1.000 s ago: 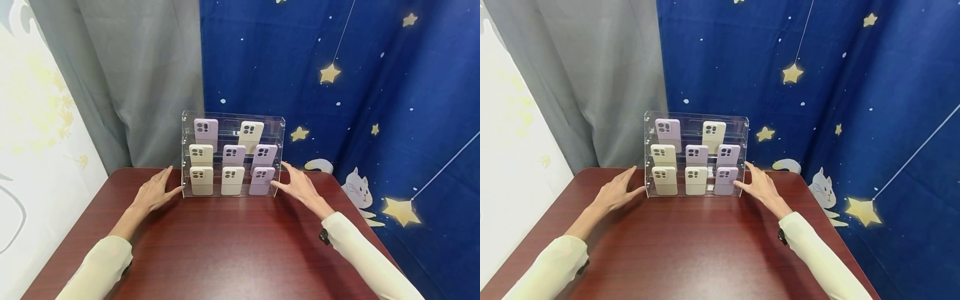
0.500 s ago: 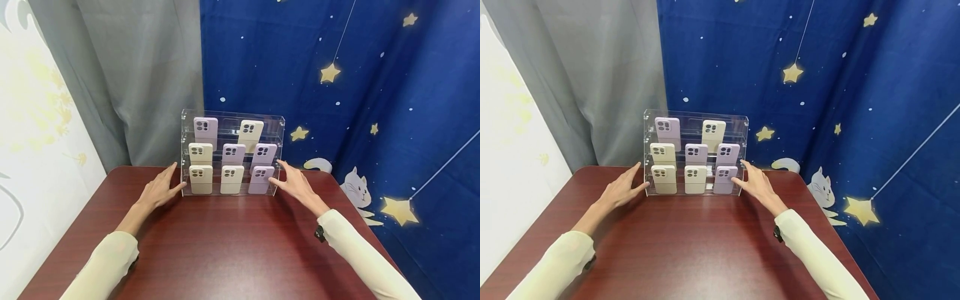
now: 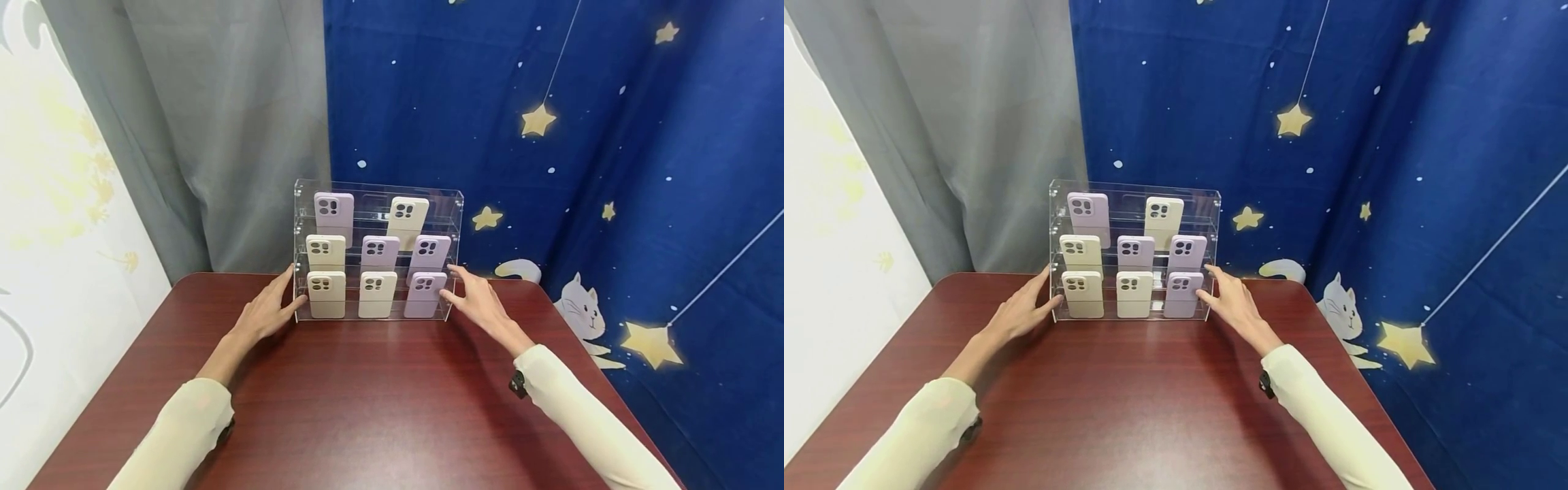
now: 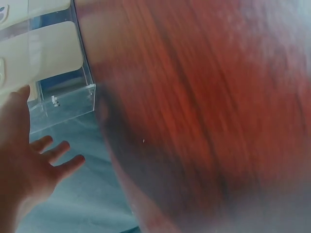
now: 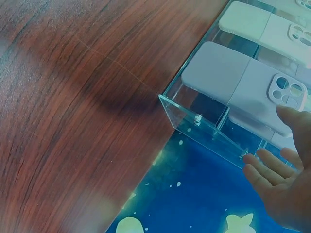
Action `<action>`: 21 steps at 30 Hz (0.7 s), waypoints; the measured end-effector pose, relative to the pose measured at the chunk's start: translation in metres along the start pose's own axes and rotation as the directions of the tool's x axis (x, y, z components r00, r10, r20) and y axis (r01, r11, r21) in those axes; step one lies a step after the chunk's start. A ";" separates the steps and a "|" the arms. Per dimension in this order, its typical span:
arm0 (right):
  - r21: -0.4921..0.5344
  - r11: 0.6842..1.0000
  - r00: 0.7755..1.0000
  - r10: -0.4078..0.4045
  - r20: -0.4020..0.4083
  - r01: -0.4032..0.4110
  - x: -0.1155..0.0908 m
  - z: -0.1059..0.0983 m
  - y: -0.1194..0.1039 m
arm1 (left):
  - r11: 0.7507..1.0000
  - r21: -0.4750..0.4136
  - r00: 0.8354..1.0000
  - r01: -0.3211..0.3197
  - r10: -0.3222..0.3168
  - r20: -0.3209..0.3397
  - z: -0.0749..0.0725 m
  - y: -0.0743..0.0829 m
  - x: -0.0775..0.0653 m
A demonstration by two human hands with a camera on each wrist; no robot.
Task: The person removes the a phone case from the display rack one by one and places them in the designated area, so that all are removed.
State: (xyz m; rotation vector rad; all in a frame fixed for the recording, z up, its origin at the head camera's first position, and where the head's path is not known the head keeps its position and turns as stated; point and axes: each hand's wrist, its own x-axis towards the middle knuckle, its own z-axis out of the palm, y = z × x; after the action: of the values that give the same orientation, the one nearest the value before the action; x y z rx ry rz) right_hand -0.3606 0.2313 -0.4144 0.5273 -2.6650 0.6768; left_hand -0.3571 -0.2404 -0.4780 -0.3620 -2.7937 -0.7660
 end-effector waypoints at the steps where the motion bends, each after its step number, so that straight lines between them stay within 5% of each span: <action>1: 0.006 1.000 1.000 -0.006 -0.003 0.006 0.000 0.001 0.000 | 1.000 -0.015 1.000 0.008 -0.008 0.003 0.001 0.001 0.000; 12: 0.131 0.990 0.998 -0.037 -0.046 0.043 0.004 0.010 -0.002 | 0.989 -0.138 0.998 0.052 -0.057 -0.034 0.011 0.000 0.002; 21: 0.260 0.965 0.998 -0.015 -0.061 0.031 0.008 0.019 -0.002 | 0.978 -0.208 0.996 -0.004 -0.016 -0.090 0.019 -0.003 0.002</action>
State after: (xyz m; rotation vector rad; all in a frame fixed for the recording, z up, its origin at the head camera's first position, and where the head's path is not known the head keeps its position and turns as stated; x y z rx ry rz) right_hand -0.3711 0.2175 -0.4260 0.5951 -2.5253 1.0280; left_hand -0.3627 -0.2325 -0.4945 -0.3443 -2.6372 -1.0534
